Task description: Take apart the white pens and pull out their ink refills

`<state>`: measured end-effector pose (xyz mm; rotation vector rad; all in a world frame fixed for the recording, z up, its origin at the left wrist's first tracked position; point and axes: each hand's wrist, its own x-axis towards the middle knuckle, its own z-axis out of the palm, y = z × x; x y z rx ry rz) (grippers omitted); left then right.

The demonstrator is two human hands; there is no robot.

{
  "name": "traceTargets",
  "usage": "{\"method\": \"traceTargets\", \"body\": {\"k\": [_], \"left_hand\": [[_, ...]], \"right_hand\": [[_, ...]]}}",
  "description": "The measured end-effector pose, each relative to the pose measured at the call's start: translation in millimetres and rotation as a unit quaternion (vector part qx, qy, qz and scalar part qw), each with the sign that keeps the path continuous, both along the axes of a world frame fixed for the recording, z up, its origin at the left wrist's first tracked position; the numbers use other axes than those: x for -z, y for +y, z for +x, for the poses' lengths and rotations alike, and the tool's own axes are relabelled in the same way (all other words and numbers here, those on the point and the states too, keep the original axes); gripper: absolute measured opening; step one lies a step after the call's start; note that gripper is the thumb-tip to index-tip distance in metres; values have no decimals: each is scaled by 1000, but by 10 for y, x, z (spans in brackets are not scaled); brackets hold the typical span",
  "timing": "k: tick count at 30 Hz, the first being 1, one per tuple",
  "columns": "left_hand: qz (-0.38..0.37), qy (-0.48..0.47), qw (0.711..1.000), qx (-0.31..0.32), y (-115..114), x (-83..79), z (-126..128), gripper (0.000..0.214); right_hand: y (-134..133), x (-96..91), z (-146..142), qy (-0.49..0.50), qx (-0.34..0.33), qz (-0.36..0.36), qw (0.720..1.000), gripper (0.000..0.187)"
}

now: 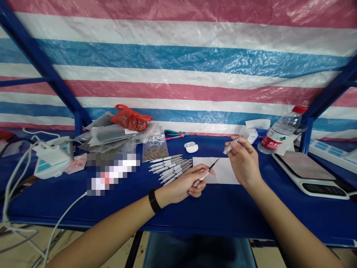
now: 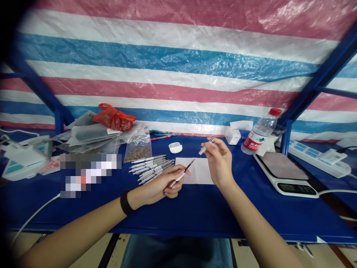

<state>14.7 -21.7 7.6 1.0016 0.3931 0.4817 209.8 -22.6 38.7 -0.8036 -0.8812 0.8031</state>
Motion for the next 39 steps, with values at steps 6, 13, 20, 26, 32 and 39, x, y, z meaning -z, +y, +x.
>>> {"method": "traceTargets", "body": {"k": [6, 13, 20, 26, 32, 39], "left_hand": [[5, -6, 1000, -4, 5, 7, -3, 21], [24, -2, 998, -53, 35, 9, -7, 26], [73, 62, 993, -64, 37, -10, -17, 28], [106, 86, 989, -56, 27, -20, -24, 27], [118, 89, 986, -82, 39, -25, -29, 27], [122, 91, 977, -148, 80, 5, -51, 27]], "right_hand": [[12, -15, 78, -7, -47, -54, 997, 14], [-37, 71, -70, -171, -155, -100, 968, 32], [-49, 73, -88, -308, -92, -56, 945, 43], [-52, 84, -72, -363, -78, -52, 927, 51], [2, 76, 60, -393, 18, -66, 917, 39], [-21, 120, -16, -561, -78, -163, 808, 30]]}}
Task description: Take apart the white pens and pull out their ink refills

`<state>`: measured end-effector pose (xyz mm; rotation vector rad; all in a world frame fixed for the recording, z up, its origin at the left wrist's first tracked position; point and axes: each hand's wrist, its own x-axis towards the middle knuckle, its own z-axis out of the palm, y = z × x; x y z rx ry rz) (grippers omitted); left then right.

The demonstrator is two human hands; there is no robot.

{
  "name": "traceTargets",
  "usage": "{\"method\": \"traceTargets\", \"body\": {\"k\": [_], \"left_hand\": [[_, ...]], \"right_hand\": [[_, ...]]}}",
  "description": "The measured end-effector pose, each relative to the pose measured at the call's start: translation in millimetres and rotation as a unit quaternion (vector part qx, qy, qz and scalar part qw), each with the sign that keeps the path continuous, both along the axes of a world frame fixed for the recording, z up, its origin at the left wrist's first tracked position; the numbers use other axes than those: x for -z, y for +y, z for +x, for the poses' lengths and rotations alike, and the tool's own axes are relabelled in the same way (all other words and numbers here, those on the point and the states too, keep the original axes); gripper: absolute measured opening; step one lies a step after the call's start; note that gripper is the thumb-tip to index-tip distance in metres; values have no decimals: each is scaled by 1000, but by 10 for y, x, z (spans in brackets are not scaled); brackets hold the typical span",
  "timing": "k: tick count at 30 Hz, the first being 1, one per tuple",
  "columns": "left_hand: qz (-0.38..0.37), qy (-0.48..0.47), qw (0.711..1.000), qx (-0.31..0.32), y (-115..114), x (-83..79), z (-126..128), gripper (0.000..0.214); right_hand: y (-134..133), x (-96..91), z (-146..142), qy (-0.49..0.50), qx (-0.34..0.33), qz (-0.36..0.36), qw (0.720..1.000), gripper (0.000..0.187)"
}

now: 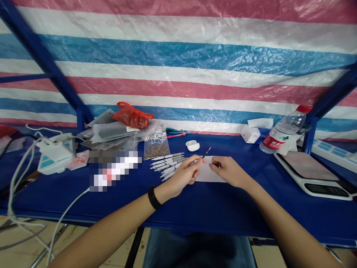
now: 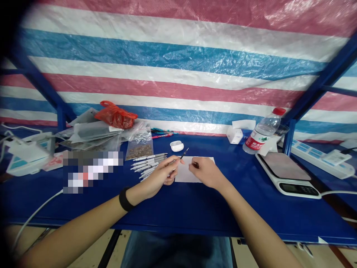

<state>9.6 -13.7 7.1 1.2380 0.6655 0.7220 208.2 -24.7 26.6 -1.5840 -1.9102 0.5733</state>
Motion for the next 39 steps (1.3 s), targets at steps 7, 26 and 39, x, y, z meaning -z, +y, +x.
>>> {"method": "traceTargets", "body": {"k": [7, 26, 39], "left_hand": [[-5, 10, 1000, -2, -15, -38, 6, 31], [112, 97, 988, 36, -59, -33, 43, 38], [219, 271, 937, 25, -31, -27, -63, 11]], "right_hand": [[-35, 43, -147, -132, 34, -42, 990, 30], [-13, -21, -170, 350, 32, 1, 936, 54], [-81, -110, -25, 115, -22, -202, 972, 53]]}}
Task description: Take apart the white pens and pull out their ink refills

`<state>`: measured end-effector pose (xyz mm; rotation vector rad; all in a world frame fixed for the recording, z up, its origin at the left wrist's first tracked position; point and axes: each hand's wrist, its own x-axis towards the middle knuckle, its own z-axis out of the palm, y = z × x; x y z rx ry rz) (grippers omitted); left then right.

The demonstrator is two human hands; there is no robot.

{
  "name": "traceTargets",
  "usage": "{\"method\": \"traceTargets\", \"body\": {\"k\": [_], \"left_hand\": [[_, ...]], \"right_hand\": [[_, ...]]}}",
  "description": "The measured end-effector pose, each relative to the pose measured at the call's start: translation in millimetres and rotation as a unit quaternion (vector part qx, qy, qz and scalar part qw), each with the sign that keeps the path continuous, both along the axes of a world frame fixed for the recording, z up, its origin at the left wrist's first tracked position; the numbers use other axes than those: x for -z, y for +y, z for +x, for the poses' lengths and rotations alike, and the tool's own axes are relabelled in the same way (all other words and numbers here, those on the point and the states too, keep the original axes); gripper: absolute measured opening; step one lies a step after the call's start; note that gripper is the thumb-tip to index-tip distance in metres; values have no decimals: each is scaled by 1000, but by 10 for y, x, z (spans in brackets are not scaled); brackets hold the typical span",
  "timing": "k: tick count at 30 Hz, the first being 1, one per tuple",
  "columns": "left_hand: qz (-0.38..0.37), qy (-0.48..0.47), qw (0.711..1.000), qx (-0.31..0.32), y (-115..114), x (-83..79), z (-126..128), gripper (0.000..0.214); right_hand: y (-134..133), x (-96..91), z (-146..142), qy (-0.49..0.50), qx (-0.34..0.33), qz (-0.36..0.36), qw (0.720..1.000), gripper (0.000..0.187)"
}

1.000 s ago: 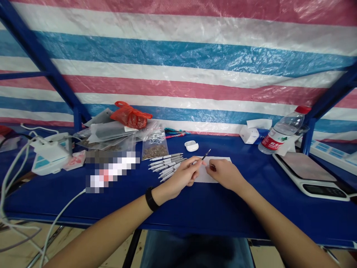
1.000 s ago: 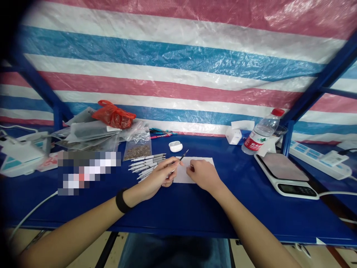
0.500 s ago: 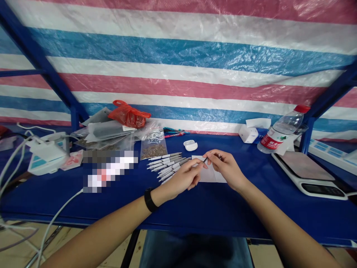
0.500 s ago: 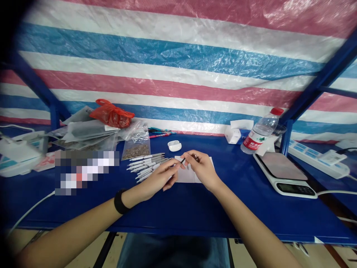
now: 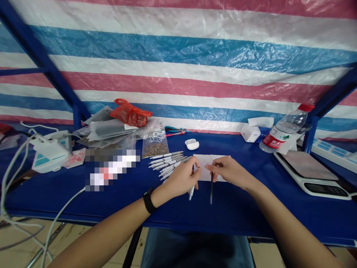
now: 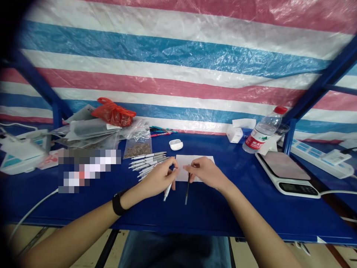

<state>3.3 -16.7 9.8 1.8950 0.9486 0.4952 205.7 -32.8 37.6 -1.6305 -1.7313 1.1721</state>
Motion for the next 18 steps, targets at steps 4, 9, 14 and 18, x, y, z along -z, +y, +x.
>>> {"method": "traceTargets", "body": {"k": [4, 9, 14, 18], "left_hand": [[-32, 18, 999, -3, -23, -8, -2, 12], [12, 46, 999, 11, -33, -23, -1, 14], [3, 67, 997, 23, -11, -12, -24, 7], [25, 82, 996, 26, -15, -21, -21, 8]], "right_hand": [[-50, 56, -102, -27, -30, -24, 999, 49], [-51, 42, -32, -20, -42, -37, 998, 41], [-53, 66, 57, 17, -50, -44, 998, 25], [-82, 73, 50, 32, -51, -58, 996, 26]]}}
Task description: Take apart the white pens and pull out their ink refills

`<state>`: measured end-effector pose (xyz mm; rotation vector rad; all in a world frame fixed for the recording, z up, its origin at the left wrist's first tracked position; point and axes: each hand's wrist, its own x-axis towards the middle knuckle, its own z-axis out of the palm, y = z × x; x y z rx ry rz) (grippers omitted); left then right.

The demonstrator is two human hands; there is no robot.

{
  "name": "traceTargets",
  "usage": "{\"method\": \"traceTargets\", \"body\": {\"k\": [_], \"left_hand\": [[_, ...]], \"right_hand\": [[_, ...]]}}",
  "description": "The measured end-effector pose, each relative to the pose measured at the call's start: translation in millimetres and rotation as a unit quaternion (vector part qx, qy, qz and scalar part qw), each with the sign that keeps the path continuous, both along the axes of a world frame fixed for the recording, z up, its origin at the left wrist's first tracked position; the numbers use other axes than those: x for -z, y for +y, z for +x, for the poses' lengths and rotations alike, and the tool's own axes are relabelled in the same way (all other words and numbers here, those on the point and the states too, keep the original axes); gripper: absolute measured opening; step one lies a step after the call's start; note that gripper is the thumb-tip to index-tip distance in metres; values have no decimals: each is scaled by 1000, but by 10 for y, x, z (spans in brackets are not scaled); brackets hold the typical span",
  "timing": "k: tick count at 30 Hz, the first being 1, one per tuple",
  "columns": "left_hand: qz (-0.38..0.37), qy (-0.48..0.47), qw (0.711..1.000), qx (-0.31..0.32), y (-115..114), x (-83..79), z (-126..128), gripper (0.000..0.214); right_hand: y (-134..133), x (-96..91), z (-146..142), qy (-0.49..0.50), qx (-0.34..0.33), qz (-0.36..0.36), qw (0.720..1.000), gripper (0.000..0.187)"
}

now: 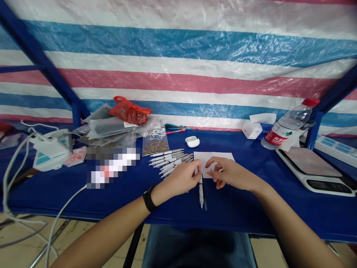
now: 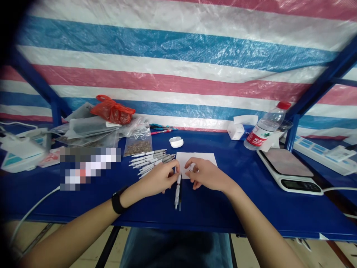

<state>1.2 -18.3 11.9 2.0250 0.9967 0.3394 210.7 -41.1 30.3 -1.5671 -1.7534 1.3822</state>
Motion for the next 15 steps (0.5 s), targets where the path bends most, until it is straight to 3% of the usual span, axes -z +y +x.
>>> {"method": "traceTargets", "body": {"k": [4, 8, 11, 15], "left_hand": [[148, 68, 987, -6, 9, -24, 4, 12], [289, 206, 935, -8, 89, -100, -70, 14], [322, 242, 914, -40, 159, -155, -142, 16], [298, 261, 917, -49, 200, -144, -167, 15]], "right_hand": [[-41, -42, -39, -21, -2, -19, 1000, 23], [-51, -24, -23, -28, -13, -8, 1000, 25], [-33, 38, 10, -35, -20, 10, 999, 30], [2, 101, 19, -46, -7, 33, 998, 37]]}}
